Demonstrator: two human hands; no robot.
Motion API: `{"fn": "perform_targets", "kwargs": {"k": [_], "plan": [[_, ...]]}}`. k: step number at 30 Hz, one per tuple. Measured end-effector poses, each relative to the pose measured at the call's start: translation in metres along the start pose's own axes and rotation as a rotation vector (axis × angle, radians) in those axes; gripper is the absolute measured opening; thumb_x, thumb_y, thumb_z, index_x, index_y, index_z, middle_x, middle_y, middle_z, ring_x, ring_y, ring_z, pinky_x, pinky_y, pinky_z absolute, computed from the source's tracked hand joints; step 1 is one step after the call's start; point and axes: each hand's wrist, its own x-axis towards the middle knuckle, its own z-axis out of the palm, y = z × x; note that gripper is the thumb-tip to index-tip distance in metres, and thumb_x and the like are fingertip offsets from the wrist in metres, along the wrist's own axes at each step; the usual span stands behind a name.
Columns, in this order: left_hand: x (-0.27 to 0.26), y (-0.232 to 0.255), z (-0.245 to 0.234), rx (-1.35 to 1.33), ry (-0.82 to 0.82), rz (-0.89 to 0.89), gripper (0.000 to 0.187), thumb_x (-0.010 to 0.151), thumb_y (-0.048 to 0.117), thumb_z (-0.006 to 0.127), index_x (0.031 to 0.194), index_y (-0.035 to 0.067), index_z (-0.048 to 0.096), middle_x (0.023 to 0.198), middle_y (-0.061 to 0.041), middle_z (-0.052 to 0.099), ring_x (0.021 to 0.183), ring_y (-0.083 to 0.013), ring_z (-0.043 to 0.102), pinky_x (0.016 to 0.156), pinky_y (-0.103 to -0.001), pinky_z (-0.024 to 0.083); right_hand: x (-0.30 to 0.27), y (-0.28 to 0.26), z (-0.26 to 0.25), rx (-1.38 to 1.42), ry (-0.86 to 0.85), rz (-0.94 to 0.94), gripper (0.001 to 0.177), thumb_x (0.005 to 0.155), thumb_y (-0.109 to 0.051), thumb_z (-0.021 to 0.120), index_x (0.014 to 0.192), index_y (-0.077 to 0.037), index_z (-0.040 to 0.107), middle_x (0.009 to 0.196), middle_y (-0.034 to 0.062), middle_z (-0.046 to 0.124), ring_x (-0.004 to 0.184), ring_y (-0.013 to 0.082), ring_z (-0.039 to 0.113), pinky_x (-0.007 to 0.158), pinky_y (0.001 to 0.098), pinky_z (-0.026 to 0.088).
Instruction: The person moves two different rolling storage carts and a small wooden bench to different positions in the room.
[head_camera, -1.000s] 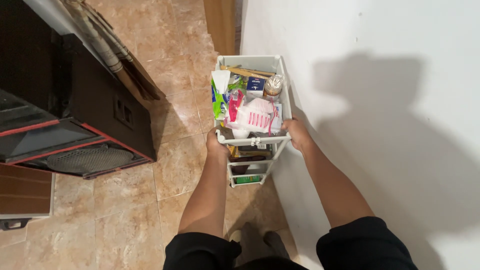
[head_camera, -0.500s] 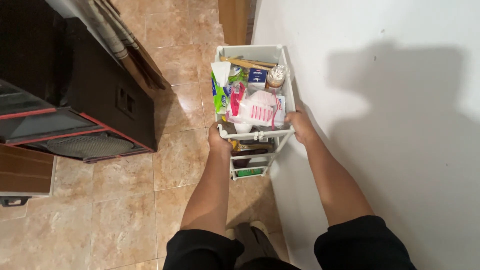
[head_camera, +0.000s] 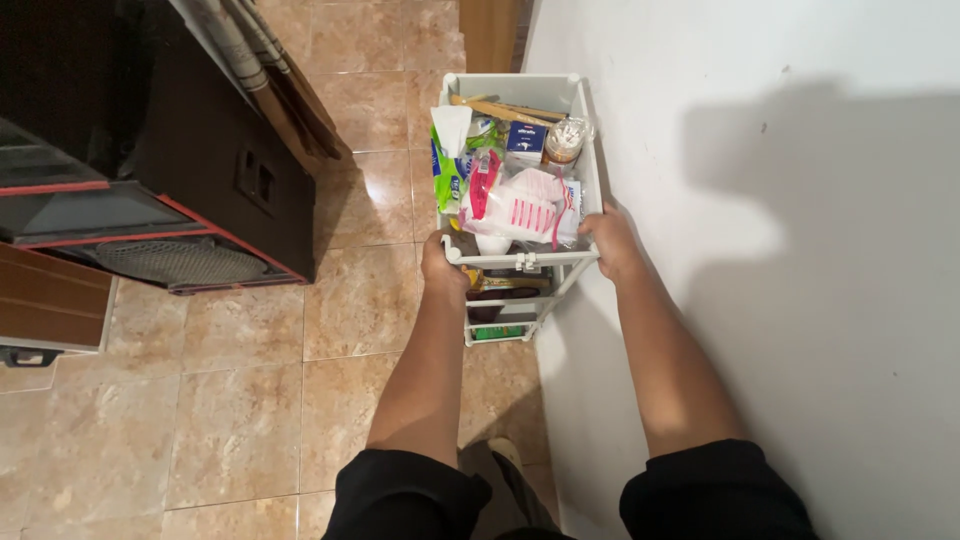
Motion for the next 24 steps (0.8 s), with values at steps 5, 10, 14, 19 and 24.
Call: {"fn": "perform_targets", "kwargs": {"k": [5, 10, 14, 19, 24], "plan": [[0.107, -0.042, -0.069, -0.007, -0.235, 0.096, 0.016, 0.095, 0.021, 0.057, 0.093, 0.007, 0.062, 0.079, -0.007, 0.064, 0.068, -0.0234, 0.064, 0.056, -0.039, 0.050, -0.001, 0.007, -0.011, -0.030, 0.117, 0.080, 0.062, 0.075, -0.002, 0.061, 0.135, -0.008, 0.049, 0.116, 0.0095, 0.064, 0.112, 0.0220, 0.057, 0.095, 0.0401, 0.042], [0.015, -0.026, -0.033, -0.032, -0.052, 0.067, 0.024, 0.093, 0.018, 0.055, 0.105, 0.001, 0.066, 0.095, -0.012, 0.070, 0.083, -0.0265, 0.071, 0.073, -0.042, 0.060, -0.014, 0.001, -0.013, -0.038, 0.008, 0.017, 0.053, 0.073, 0.000, 0.056, 0.126, -0.001, 0.062, 0.106, 0.0108, 0.068, 0.099, 0.0220, 0.064, 0.089, 0.0352, 0.051], [0.000, -0.036, -0.039, 0.011, -0.133, 0.116, 0.026, 0.092, 0.020, 0.056, 0.106, 0.001, 0.067, 0.095, -0.012, 0.072, 0.086, -0.0261, 0.071, 0.078, -0.042, 0.058, -0.035, -0.001, -0.011, -0.167, 0.083, -0.081, 0.049, 0.075, 0.000, 0.057, 0.123, -0.001, 0.067, 0.104, 0.0111, 0.067, 0.094, 0.0190, 0.060, 0.084, 0.0336, 0.048], [-0.008, -0.043, -0.044, 0.000, -0.117, 0.115, 0.030, 0.093, 0.024, 0.058, 0.110, 0.001, 0.067, 0.099, -0.012, 0.072, 0.091, -0.0256, 0.071, 0.081, -0.042, 0.059, -0.073, -0.011, 0.001, -0.328, 0.186, -0.213, 0.059, 0.080, -0.002, 0.052, 0.139, -0.005, 0.061, 0.111, 0.0171, 0.069, 0.094, 0.0265, 0.060, 0.084, 0.0405, 0.049], [-0.036, -0.032, -0.053, 0.098, -0.308, 0.171, 0.043, 0.097, 0.037, 0.050, 0.118, 0.003, 0.066, 0.107, -0.010, 0.072, 0.095, -0.0226, 0.070, 0.084, -0.039, 0.058, -0.037, 0.048, -0.017, -0.774, 0.444, -0.798, 0.059, 0.085, -0.003, 0.057, 0.143, 0.006, 0.055, 0.143, 0.0281, 0.057, 0.134, 0.0432, 0.053, 0.116, 0.0457, 0.038]]}}
